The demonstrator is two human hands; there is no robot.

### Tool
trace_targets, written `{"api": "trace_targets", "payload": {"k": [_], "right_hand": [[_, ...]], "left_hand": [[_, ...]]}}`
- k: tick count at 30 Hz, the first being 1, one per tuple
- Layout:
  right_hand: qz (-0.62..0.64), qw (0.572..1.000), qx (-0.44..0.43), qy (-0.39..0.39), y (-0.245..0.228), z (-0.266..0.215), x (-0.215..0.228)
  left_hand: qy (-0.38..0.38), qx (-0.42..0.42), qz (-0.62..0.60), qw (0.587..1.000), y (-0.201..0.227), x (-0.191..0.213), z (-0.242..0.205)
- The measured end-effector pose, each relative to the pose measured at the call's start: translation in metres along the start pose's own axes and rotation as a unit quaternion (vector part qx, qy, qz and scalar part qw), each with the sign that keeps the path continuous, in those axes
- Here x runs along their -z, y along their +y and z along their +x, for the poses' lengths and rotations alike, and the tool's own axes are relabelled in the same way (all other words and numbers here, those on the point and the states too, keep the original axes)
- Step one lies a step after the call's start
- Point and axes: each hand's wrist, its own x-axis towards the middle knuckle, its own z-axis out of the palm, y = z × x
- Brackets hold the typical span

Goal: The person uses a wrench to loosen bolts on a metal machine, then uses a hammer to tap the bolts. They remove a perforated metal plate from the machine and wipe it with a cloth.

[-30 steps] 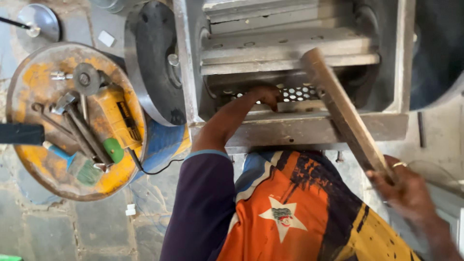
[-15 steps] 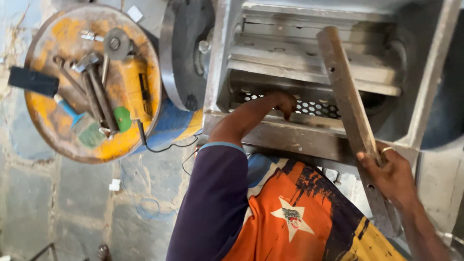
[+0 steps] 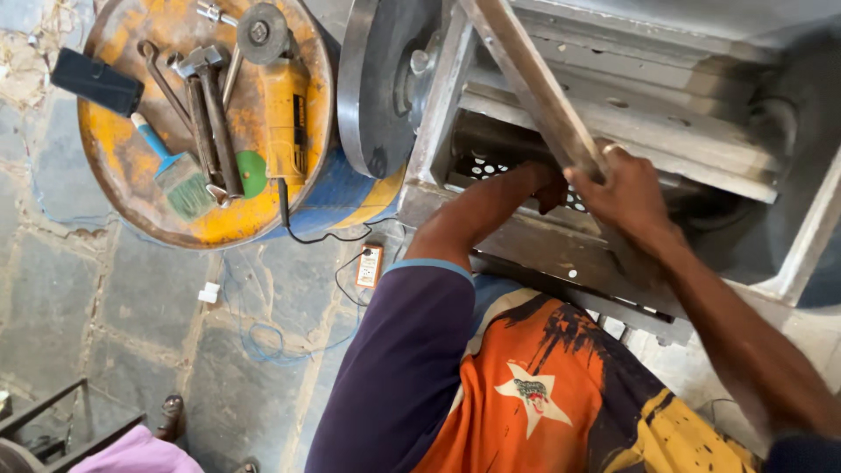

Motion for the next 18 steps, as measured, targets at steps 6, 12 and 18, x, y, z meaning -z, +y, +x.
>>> {"api": "trace_targets", "payload": {"k": [6, 12, 18], "right_hand": [[-0.044, 0.989, 0.101, 0.096, -0.013, 0.012, -0.031], [-0.056, 0.992, 0.070, 0.092, -0.022, 0.010, -0.030], [-0.014, 0.999, 0.038, -0.008, 0.001, 0.017, -0.025]], "left_hand": [[0.020, 0.000, -0.023, 1.000, -0.006, -0.014, 0.037], [0.026, 0.002, -0.013, 1.000, -0.005, -0.013, 0.051], [0.029, 0.000, -0.006, 1.000, -0.001, -0.011, 0.055]]}}
